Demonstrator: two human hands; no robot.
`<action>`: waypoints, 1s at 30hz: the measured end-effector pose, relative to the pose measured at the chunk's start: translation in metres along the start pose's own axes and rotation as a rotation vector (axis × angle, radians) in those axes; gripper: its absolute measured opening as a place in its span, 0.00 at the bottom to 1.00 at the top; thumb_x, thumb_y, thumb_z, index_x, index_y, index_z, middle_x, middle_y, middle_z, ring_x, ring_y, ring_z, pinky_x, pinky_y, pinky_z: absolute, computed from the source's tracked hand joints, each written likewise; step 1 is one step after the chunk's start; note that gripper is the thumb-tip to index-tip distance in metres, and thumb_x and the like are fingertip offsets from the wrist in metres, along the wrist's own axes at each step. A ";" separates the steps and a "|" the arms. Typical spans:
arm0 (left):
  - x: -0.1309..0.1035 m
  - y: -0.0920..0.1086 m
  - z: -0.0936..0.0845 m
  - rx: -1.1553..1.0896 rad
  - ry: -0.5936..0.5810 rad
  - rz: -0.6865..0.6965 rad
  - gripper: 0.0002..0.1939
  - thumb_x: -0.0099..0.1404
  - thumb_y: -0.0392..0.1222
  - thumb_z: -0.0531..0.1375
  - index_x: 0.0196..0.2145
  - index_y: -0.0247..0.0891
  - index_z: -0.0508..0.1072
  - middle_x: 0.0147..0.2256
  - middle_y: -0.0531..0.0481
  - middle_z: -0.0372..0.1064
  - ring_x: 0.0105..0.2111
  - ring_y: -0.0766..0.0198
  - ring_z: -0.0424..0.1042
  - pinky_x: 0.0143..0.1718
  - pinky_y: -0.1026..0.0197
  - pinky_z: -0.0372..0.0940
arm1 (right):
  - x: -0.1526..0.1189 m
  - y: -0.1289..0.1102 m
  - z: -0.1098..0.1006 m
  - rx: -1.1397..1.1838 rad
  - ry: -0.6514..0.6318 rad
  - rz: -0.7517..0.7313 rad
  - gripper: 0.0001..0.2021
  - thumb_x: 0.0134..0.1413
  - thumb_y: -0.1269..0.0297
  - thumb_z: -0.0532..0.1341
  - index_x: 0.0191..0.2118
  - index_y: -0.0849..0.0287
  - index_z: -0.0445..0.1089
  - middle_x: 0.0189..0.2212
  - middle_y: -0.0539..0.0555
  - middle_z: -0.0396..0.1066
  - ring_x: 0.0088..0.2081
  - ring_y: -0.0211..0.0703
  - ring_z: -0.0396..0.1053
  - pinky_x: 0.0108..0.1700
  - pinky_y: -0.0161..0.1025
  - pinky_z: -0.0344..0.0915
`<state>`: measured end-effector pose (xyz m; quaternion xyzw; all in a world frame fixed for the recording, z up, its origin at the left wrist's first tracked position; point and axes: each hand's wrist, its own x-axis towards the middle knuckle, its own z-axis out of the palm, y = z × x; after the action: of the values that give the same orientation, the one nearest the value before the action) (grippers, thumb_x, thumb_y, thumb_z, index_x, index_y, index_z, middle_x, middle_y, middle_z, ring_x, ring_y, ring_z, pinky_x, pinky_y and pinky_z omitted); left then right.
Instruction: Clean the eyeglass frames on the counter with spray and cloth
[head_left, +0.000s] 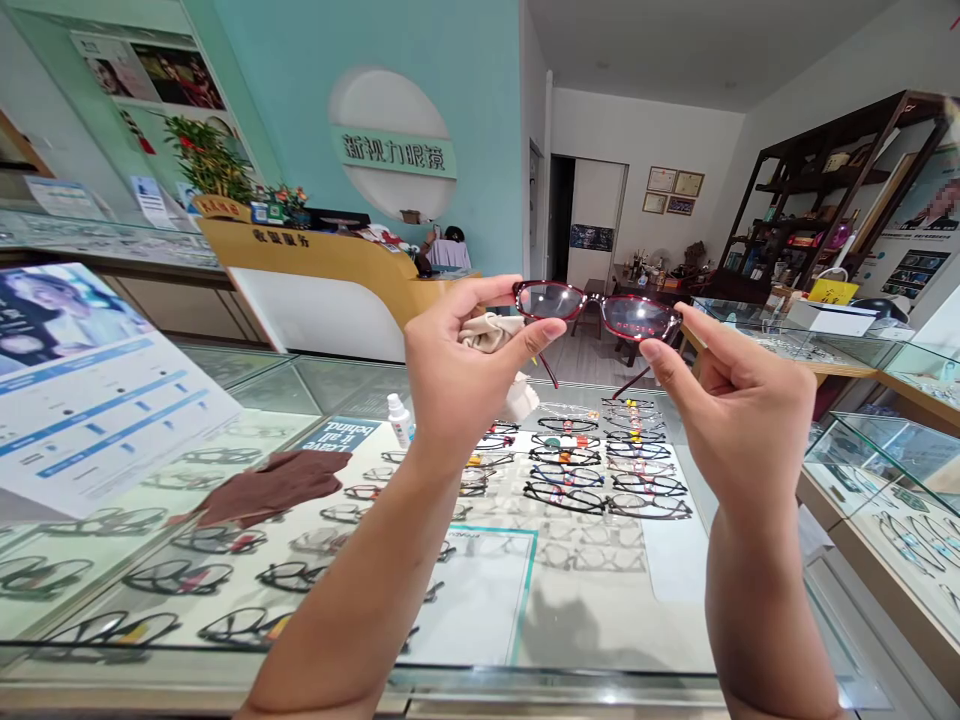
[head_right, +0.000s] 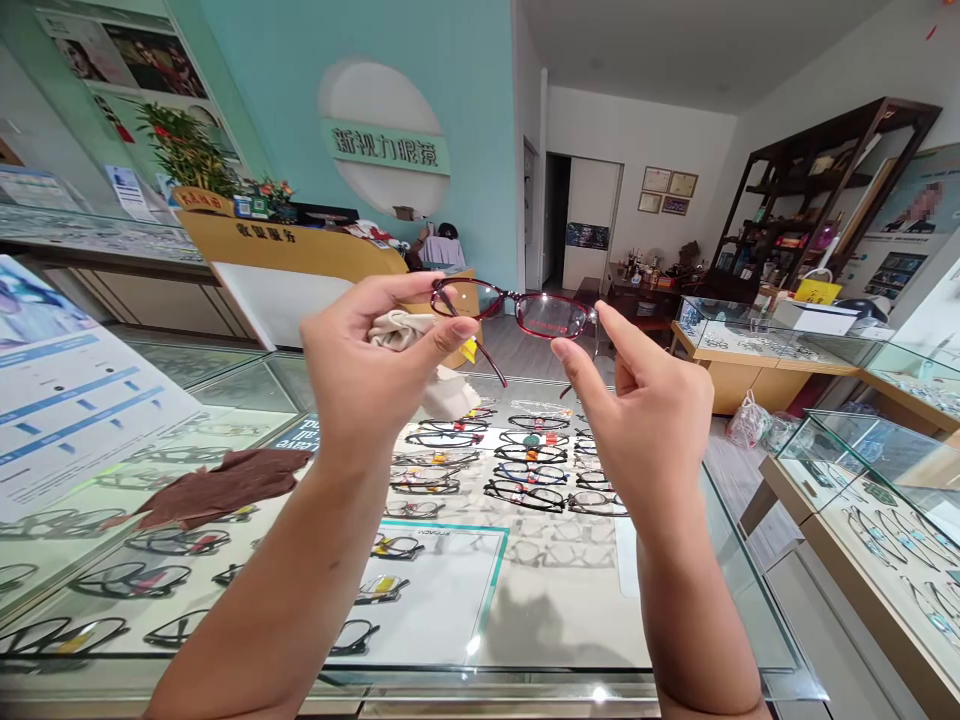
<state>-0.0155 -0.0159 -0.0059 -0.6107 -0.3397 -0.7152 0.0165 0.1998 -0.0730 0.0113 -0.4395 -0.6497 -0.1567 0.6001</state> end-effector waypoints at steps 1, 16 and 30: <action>0.001 -0.001 -0.001 -0.009 -0.007 -0.003 0.26 0.59 0.58 0.75 0.49 0.41 0.81 0.44 0.45 0.81 0.41 0.58 0.81 0.39 0.59 0.77 | 0.000 -0.001 0.000 -0.006 0.003 -0.003 0.19 0.62 0.51 0.69 0.52 0.57 0.83 0.18 0.42 0.52 0.22 0.34 0.49 0.28 0.38 0.55; 0.024 -0.023 -0.012 -0.292 -0.082 0.037 0.18 0.52 0.51 0.80 0.41 0.49 0.87 0.37 0.49 0.83 0.25 0.65 0.66 0.23 0.59 0.62 | 0.001 -0.005 0.002 -0.023 -0.009 0.045 0.19 0.62 0.55 0.68 0.55 0.57 0.82 0.19 0.43 0.54 0.24 0.35 0.49 0.30 0.37 0.55; 0.007 -0.003 -0.005 -0.124 -0.006 0.162 0.17 0.62 0.57 0.74 0.47 0.54 0.83 0.37 0.49 0.79 0.33 0.56 0.75 0.28 0.51 0.63 | 0.013 0.013 -0.003 0.243 -0.157 0.227 0.21 0.60 0.56 0.69 0.58 0.55 0.80 0.20 0.42 0.51 0.24 0.35 0.47 0.28 0.38 0.52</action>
<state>-0.0231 -0.0133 -0.0018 -0.6380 -0.2443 -0.7294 0.0355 0.2132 -0.0626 0.0195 -0.4451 -0.6550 0.0263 0.6100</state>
